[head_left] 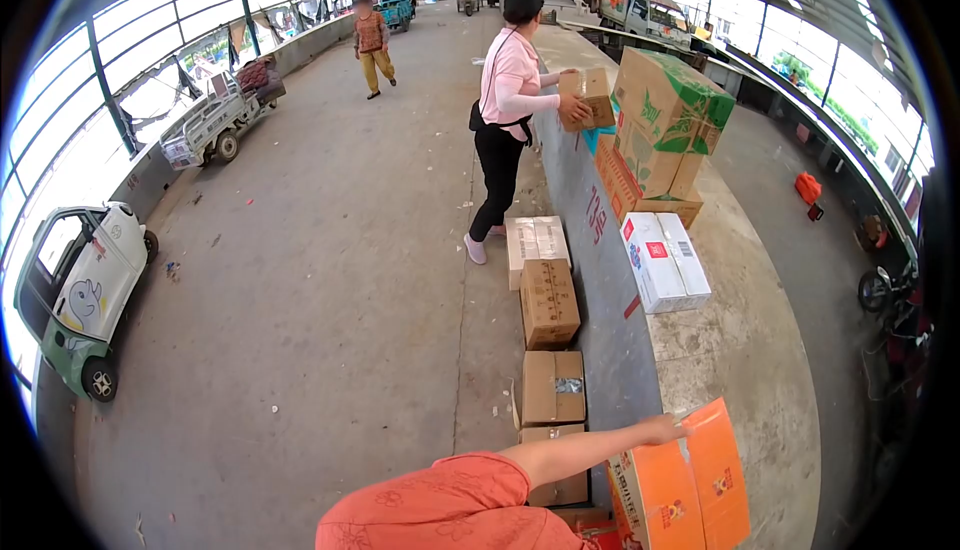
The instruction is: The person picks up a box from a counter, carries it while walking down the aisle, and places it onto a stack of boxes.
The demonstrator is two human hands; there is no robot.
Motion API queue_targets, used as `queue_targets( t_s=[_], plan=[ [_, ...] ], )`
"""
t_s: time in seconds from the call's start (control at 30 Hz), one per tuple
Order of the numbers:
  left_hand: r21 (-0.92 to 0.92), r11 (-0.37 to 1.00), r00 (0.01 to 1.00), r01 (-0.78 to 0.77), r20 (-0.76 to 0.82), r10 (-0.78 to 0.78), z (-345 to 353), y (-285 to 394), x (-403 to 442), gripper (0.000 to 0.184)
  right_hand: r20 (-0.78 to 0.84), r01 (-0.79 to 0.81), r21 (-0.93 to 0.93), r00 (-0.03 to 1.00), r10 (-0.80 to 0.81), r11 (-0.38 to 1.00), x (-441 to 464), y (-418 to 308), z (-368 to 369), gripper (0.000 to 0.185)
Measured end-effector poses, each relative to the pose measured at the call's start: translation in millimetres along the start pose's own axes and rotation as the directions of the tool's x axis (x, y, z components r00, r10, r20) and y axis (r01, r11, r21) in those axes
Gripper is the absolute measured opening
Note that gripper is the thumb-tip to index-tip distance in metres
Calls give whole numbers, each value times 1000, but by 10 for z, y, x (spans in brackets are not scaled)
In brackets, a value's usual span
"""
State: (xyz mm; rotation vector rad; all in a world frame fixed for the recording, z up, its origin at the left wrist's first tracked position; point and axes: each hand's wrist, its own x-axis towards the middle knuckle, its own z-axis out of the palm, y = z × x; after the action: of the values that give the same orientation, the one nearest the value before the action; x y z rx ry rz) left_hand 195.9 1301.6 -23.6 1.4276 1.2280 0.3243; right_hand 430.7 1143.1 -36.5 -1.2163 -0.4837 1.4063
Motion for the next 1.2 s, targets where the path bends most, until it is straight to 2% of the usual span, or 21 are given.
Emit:
queue_targets(
  t_s=[0.13,0.23,0.43,0.53,0.57,0.63,0.67,0.7,0.73,0.77,0.8,0.83,0.87,0.9,0.93,0.97,1.03,1.07,1.1,1.17,1.2],
  plan=[
    [11,1000,999,20,-27,-19,76,-107,125,99,4,2,0,1000,-2,1000,-28,-6,-47,69],
    [-37,999,1000,-15,11,15,86,-188,171,101,5,9,1,1000,-9,1000,-70,-13,-72,69],
    [-28,998,995,-57,-82,55,250,-453,412,98,0,37,13,999,-37,999,-235,-21,-306,69],
    [31,996,969,-86,-229,91,365,-588,539,89,18,80,37,997,-81,996,-368,-43,-583,69],
    [-42,956,956,-289,-72,286,340,-709,706,81,41,103,56,994,-106,993,-445,-16,-772,69],
    [-95,965,967,-246,-90,238,267,-658,481,62,96,171,77,979,-178,982,-566,64,-1127,70],
    [-166,948,958,-271,46,282,209,-725,583,52,-89,176,40,981,-172,984,-369,389,-1603,69],
    [-115,930,937,-350,-37,348,238,-986,892,50,-166,182,-53,968,-189,982,-352,294,-1456,66],
    [-325,945,995,-39,72,66,176,-946,921,48,-341,137,-301,909,-241,944,-350,198,-1303,61],
    [-536,844,971,8,205,121,187,-748,656,45,-345,128,-170,921,-180,977,-387,179,-1257,59],
    [-586,805,949,93,298,107,188,-674,630,50,-349,114,-37,930,-119,993,-461,170,-1231,57],
    [-647,762,912,4,316,263,277,-556,521,57,-412,202,-440,820,-396,875,-314,348,-1393,57],
    [-625,781,909,9,331,255,322,-739,777,63,-369,258,-321,852,-371,911,-203,454,-1538,58],
    [-631,776,896,-7,340,286,383,-681,741,65,-342,179,-539,846,-408,823,-210,436,-1633,63],
    [-656,754,882,36,375,284,437,-638,748,65,-449,82,-532,816,-363,843,85,711,-1854,69],
    [-677,731,867,82,410,283,487,-605,754,66,-480,42,-514,813,-329,857,-110,540,-1747,75],
    [-690,712,869,129,425,254,541,-515,463,65,-445,112,-605,773,-452,788,-350,483,-1542,77],
    [-679,718,873,153,433,224,584,-451,389,65,-479,58,-590,777,-407,805,-495,338,-1442,77],
    [-674,720,880,166,431,201,616,-402,294,65,-412,15,-573,859,-304,819,-547,219,-1429,95],
    [-656,732,879,181,442,179,691,-305,220,65,-419,-11,-563,866,-273,827,-531,146,-1342,95],
    [-645,740,877,190,450,168,701,-279,181,65,-436,18,-573,840,-323,820,-481,223,-1288,91]
  ],
)
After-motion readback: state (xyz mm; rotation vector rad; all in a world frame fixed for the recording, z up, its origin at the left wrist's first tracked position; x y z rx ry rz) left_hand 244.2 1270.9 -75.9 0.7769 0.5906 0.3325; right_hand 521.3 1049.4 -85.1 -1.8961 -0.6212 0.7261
